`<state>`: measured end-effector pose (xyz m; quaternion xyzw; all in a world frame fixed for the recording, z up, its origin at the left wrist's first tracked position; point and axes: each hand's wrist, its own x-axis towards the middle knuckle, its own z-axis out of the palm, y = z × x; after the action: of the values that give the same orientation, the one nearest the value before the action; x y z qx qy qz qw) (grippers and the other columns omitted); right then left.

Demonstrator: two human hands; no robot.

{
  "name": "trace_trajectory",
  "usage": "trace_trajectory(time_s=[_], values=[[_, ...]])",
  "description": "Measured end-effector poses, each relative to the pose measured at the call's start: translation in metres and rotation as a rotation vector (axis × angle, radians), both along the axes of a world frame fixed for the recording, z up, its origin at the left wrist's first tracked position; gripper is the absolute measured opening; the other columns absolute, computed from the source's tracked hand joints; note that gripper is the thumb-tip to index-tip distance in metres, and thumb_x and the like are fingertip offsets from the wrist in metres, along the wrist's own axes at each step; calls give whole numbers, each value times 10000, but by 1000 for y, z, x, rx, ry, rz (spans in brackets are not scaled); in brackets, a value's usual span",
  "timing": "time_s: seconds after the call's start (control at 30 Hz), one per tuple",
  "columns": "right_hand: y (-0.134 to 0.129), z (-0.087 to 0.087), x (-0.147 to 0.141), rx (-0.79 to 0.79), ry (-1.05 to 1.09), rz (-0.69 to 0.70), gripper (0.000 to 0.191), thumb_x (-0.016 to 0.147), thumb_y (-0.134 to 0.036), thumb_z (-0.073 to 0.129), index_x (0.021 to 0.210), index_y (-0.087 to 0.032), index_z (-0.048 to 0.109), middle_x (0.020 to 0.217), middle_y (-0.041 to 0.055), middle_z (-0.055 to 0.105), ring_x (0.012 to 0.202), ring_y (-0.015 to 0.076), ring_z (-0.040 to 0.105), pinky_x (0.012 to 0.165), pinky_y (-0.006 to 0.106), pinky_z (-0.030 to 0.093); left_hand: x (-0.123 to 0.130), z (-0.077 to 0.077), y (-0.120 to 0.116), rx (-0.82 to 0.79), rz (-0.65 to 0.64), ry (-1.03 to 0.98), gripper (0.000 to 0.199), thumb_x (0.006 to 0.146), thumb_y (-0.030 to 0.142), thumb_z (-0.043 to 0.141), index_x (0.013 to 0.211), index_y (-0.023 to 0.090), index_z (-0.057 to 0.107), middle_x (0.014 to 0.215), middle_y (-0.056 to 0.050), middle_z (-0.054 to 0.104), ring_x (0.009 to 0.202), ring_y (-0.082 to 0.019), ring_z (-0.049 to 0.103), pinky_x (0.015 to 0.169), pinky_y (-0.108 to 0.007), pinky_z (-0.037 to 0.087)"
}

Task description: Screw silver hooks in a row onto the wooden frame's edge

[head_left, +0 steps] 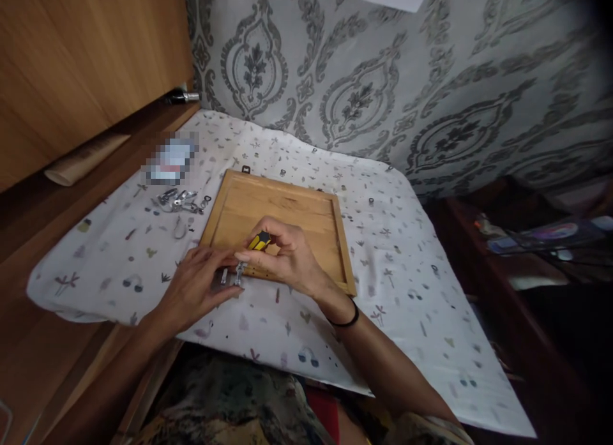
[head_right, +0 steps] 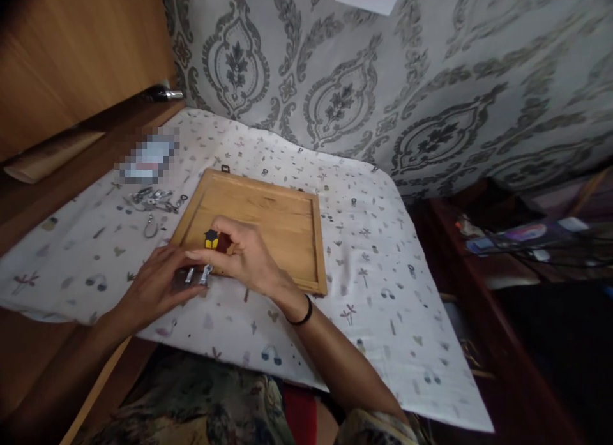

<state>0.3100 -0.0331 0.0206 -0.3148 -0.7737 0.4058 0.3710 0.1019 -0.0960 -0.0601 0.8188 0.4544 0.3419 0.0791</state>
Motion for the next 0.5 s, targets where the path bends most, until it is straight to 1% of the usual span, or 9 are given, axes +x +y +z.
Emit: trace_trajectory(time_s=[0.07,0.17,0.23,0.3,0.4,0.5], values=[[0,2,2,-25,6,27,430,899,-598,732,805,-196,612,749,-24,610,672,116,548,625,243,457,0,1,0,-24,2,-3,407,957,423,687,1294,228,568,1069,-56,768,1012,-280,700,929,-429,510],[2,8,7,-54,20,131,355,955,-547,686,991,-194,679,924,19,695,800,134,632,733,265,526,0,2,-1,-34,-8,-17,440,963,440,681,1328,232,549,1141,-75,768,1054,-290,699,945,-440,500],[3,10,11,-81,25,196,340,984,-524,654,1034,-191,699,976,40,712,878,151,663,776,281,547,0,2,-1,-37,-22,-24,471,964,441,683,1361,241,530,1181,-80,765,1085,-294,698,950,-441,496],[5,11,13,-106,20,201,338,977,-520,668,963,-184,709,924,38,707,852,153,661,745,279,548,0,1,-1,-48,-27,-33,490,960,436,691,1381,250,519,1175,-72,769,1087,-291,700,946,-438,496],[6,8,12,-140,35,143,364,926,-535,735,866,-179,690,785,1,661,692,124,607,644,254,517,1,0,-1,-33,-14,-37,490,958,439,699,1369,247,513,1120,-58,783,1047,-287,705,945,-448,494],[4,4,8,-95,37,87,405,903,-563,751,808,-179,665,715,-14,622,643,117,578,603,242,484,1,-1,-1,-3,0,-16,491,963,443,694,1363,232,502,1119,-69,782,1031,-293,703,963,-467,488]])
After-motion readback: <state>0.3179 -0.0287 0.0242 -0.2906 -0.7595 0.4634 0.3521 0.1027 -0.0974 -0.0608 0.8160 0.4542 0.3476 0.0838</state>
